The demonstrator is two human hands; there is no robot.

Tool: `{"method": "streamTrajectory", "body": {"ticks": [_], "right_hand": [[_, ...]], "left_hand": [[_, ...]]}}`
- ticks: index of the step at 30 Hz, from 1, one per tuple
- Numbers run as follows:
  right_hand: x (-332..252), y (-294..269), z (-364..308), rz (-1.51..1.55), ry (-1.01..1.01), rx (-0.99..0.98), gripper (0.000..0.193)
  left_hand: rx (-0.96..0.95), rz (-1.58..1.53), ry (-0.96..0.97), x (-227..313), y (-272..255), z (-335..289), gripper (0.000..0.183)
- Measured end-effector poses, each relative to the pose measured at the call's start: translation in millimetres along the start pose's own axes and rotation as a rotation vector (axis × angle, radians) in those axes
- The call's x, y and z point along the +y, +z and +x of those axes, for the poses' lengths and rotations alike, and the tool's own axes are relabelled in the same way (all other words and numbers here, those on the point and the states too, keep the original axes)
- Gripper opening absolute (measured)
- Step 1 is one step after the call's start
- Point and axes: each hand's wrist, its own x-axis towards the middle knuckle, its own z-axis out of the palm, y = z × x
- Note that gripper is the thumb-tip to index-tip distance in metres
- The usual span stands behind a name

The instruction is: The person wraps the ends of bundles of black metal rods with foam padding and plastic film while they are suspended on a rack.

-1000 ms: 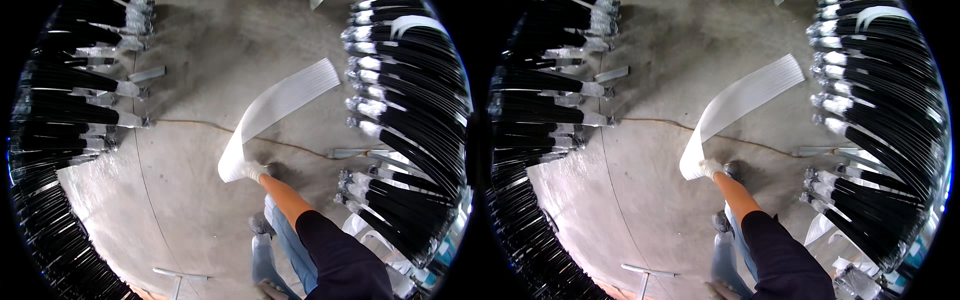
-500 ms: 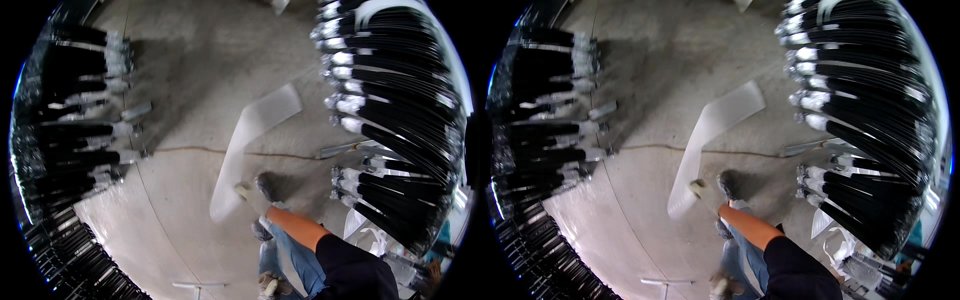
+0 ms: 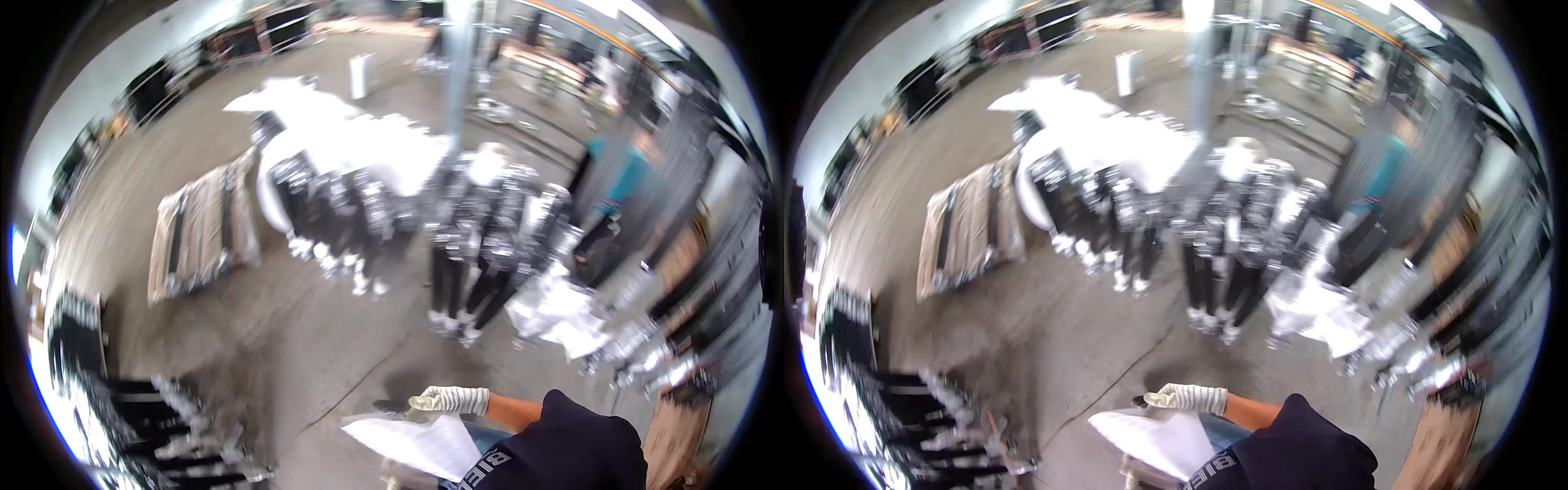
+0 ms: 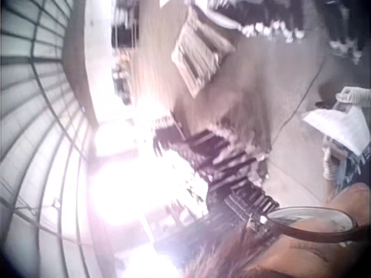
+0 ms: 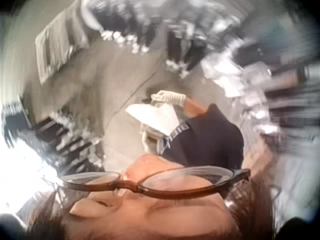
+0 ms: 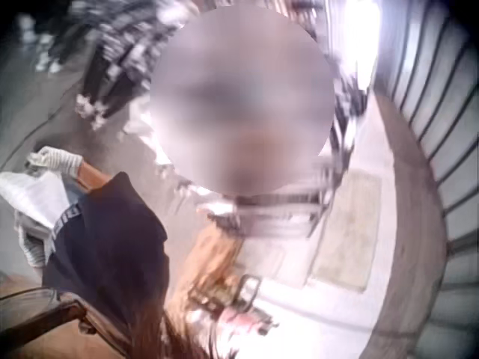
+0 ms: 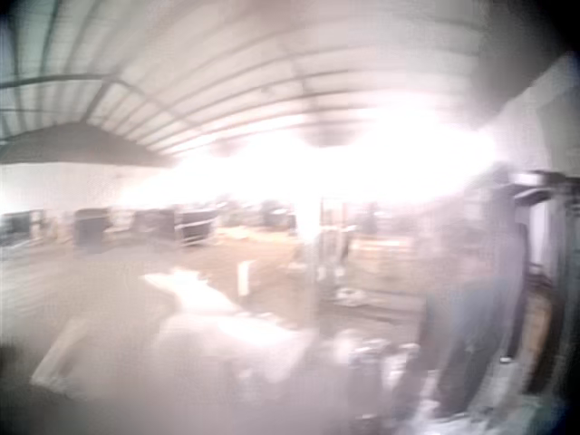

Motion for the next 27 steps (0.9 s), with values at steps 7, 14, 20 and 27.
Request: {"method": "streamTrajectory", "body": {"ticks": [7,14,20,27], "right_hand": [[46.9,-12.0,-241.7,-0.039,-0.283,0.117,0.038],[129.0,-6.5,-430.6,-0.225,-0.282,0.534,0.031],[195.8,-8.1,-556.3,-0.264,-0.262,0.673,0.034],[293.1,7.9,-674.7,-0.203,-0.574,0.750,0.024]], "left_hand": [[-0.645,0.146,-0.096,-41.3,99.6,-84.4,0.065],[-1.066,-0.037,-0.288,-106.4,202.3,-149.3,0.072],[-1.132,0.278,-0.406,-210.6,255.2,-197.3,0.065],[-1.234,0.425,-0.621,-335.3,290.4,-238.2,0.050]]}}
